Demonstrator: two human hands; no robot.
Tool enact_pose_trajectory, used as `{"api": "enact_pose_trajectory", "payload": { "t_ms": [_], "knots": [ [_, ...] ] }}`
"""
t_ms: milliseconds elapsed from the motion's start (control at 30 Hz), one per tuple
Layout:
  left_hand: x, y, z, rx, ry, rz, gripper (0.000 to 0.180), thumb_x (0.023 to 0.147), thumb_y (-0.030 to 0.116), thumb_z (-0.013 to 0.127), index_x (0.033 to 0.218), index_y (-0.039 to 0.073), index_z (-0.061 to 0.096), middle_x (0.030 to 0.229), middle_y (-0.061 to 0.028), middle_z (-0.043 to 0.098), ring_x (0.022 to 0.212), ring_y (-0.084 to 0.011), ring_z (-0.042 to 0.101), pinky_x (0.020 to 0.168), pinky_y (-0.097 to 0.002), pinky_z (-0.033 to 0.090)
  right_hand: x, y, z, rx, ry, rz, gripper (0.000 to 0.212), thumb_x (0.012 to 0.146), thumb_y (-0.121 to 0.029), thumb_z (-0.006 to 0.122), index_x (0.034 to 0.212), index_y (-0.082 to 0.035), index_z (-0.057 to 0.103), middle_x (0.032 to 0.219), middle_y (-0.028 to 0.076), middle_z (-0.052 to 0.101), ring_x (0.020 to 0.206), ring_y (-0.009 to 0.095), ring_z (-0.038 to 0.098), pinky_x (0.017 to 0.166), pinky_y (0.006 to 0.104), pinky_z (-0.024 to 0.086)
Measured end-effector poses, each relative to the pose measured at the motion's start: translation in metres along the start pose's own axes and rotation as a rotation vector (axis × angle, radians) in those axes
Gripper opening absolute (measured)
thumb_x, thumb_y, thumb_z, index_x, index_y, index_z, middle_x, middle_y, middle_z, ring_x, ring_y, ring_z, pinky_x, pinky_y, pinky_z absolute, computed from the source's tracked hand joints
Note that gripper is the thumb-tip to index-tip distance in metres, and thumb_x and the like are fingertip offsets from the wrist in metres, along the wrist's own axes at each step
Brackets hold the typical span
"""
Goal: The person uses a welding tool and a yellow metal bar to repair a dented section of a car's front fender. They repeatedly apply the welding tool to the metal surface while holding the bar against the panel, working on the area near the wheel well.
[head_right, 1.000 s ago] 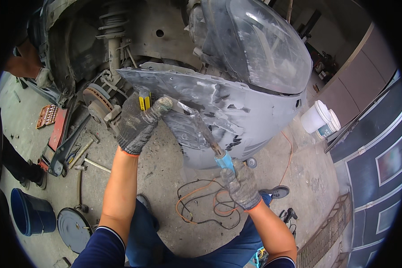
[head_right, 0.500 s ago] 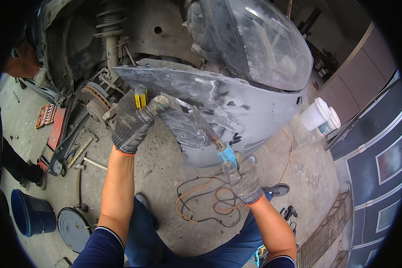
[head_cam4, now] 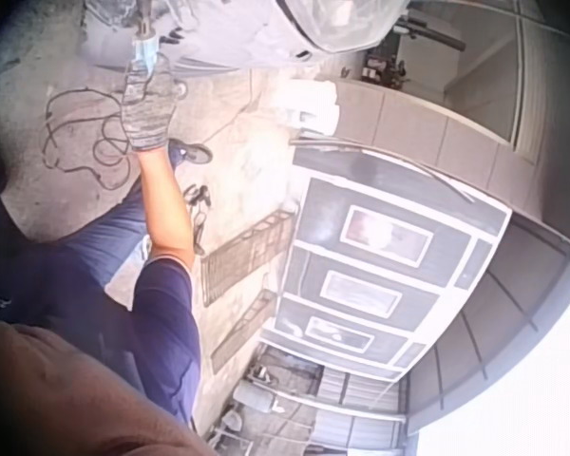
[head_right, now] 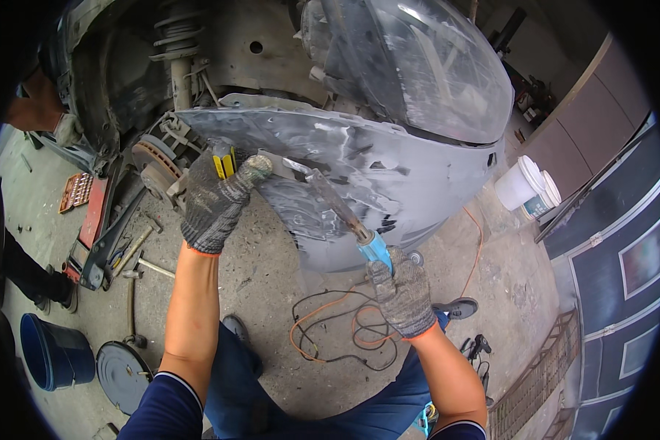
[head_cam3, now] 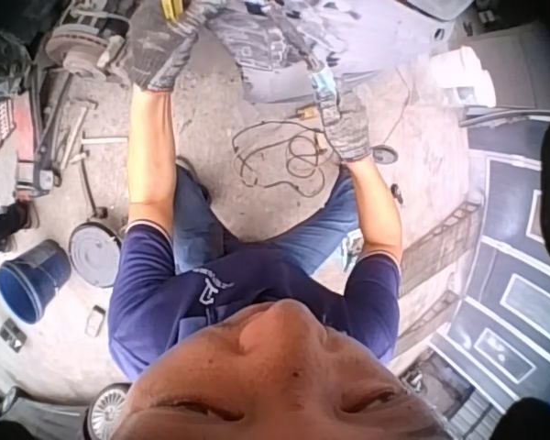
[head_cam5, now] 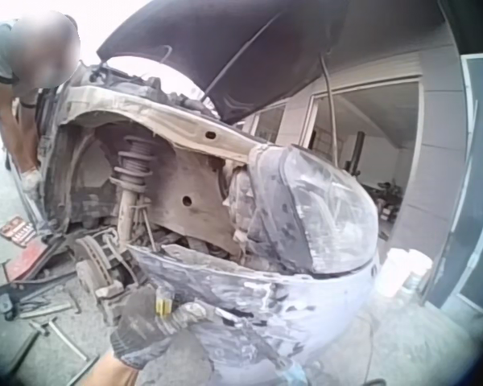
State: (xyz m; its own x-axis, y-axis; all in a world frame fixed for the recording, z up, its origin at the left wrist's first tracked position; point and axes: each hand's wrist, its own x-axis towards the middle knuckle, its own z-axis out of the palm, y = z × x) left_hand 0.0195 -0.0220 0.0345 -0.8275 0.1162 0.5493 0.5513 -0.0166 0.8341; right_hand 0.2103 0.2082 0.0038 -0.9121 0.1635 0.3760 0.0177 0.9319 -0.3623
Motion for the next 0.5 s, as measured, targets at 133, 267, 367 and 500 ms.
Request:
{"api": "enact_pose_trajectory", "payload": {
  "t_ms": [133,267,367,500],
  "knots": [
    [0.000,0.002,0.000,0.006,-0.015,-0.041,0.032,0.073,0.020,0.081,0.085,0.004,0.056,0.072,-0.0032,0.053,0.067,-0.0170,0.047,0.064,-0.0313,0.043,0.001,-0.005,-0.002,0.082,0.022,0.046,0.027,0.092,-0.030,0.055,0.101,-0.005,0.058,0.075,0.012,0.061,0.069,0.033,0.058,0.064,0.0417,0.046],
    [0.000,-0.001,0.000,-0.041,-0.004,-0.039,0.033,0.073,0.021,0.080,0.085,0.003,0.056,0.072,-0.0043,0.053,0.066,-0.0177,0.047,0.063,-0.0319,0.043,0.002,-0.015,-0.006,0.132,-0.012,0.097,0.028,0.092,-0.033,0.053,0.100,-0.006,0.059,0.075,0.013,0.061,0.071,0.033,0.059,0.065,0.0415,0.046],
    [-0.001,0.000,0.000,-0.032,-0.007,-0.043,0.033,0.074,0.022,0.080,0.085,0.003,0.056,0.072,-0.0054,0.054,0.066,-0.0186,0.048,0.063,-0.0326,0.043,0.001,-0.018,-0.008,0.139,-0.024,0.113,0.028,0.093,-0.033,0.053,0.098,-0.006,0.059,0.077,0.013,0.061,0.071,0.033,0.059,0.065,0.0412,0.047],
    [0.000,0.001,0.000,-0.018,-0.002,-0.046,0.032,0.074,0.021,0.080,0.083,0.003,0.056,0.072,-0.0062,0.055,0.066,-0.0194,0.048,0.063,-0.0336,0.043,0.000,-0.019,-0.006,0.177,-0.015,0.146,0.028,0.092,-0.032,0.053,0.097,-0.005,0.059,0.079,0.014,0.061,0.071,0.033,0.058,0.066,0.0411,0.046]
  ]
}}
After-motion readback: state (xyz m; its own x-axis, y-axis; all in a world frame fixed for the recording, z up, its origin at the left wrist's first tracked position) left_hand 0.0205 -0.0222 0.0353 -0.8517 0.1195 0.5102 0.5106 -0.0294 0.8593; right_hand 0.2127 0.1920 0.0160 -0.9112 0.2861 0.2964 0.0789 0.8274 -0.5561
